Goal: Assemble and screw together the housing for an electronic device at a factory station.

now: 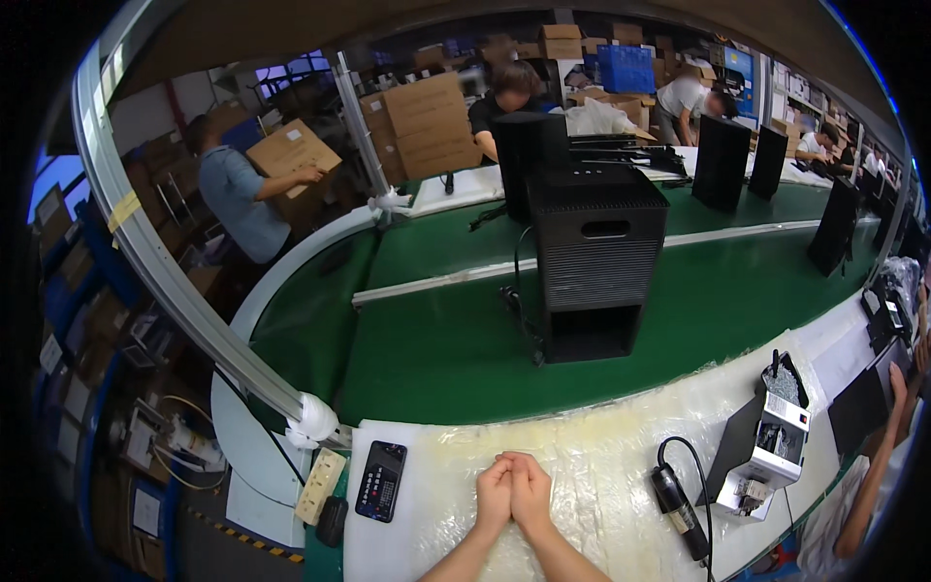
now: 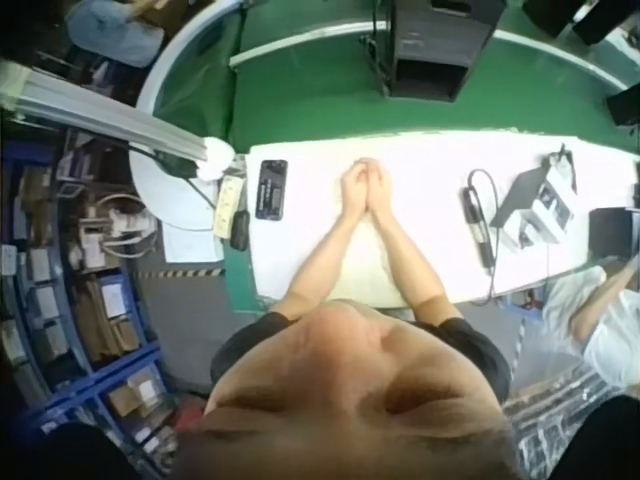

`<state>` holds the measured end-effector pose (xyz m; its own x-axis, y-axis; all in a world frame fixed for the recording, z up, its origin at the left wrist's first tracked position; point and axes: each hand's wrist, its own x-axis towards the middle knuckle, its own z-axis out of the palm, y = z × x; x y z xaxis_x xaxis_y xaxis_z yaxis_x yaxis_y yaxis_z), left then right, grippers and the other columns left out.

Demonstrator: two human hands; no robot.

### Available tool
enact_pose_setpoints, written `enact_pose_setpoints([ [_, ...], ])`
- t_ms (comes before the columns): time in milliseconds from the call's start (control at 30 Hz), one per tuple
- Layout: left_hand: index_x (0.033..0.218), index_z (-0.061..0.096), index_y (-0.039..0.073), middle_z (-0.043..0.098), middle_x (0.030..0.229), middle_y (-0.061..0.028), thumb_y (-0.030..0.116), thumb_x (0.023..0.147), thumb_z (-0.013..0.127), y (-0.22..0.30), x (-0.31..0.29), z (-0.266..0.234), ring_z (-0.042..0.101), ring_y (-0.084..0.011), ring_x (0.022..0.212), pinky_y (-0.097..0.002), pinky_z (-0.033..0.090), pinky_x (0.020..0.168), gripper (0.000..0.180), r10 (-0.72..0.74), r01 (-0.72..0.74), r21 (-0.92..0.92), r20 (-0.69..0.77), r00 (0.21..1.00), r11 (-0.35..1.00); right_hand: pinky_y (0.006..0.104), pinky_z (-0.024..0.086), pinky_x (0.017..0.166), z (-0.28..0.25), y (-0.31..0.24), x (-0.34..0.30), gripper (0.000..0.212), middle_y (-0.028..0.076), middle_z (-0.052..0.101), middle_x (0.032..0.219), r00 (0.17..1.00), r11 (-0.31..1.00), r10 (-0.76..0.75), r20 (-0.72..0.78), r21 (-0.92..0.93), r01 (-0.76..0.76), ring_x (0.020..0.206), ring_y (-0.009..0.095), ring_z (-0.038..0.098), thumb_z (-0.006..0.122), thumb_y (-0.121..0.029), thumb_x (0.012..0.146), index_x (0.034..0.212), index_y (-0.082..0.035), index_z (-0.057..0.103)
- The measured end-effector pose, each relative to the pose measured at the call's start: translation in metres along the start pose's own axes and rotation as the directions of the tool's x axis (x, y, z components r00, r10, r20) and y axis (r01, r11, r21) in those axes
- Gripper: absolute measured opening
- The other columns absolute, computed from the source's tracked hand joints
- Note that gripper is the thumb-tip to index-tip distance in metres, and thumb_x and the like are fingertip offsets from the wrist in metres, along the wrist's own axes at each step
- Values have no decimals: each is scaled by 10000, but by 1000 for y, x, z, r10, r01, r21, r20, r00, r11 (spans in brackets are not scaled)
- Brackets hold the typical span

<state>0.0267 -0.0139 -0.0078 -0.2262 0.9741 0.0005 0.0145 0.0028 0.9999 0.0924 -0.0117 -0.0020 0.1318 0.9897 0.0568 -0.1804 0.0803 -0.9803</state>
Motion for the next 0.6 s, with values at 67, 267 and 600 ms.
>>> enact_pose_setpoints([
  [67,851,643,-14,628,751,-112,7,877,514,-5,1,-1,581,-164,706,-307,470,658,132,5,-5,22,1,1000,1000,306,507,860,1,1,1,318,162,697,997,1000,1000,10,-5,19,-10,929,204,650,438,-198,1024,1045,53,632],
  [267,870,649,-18,645,785,-127,5,878,514,-4,1,0,602,-185,719,-316,481,671,137,31,-31,17,1,1000,999,300,499,868,0,4,1,292,150,702,999,1000,999,23,-10,42,-23,938,194,642,450,-168,1012,1037,52,641],
  [600,871,651,-14,651,783,-134,2,877,513,1,0,-2,620,-198,720,-316,488,670,140,14,-15,48,21,1000,999,299,502,863,1,-1,0,305,153,701,1000,1000,999,17,-10,43,-17,935,194,642,445,-179,1019,1037,57,638],
])
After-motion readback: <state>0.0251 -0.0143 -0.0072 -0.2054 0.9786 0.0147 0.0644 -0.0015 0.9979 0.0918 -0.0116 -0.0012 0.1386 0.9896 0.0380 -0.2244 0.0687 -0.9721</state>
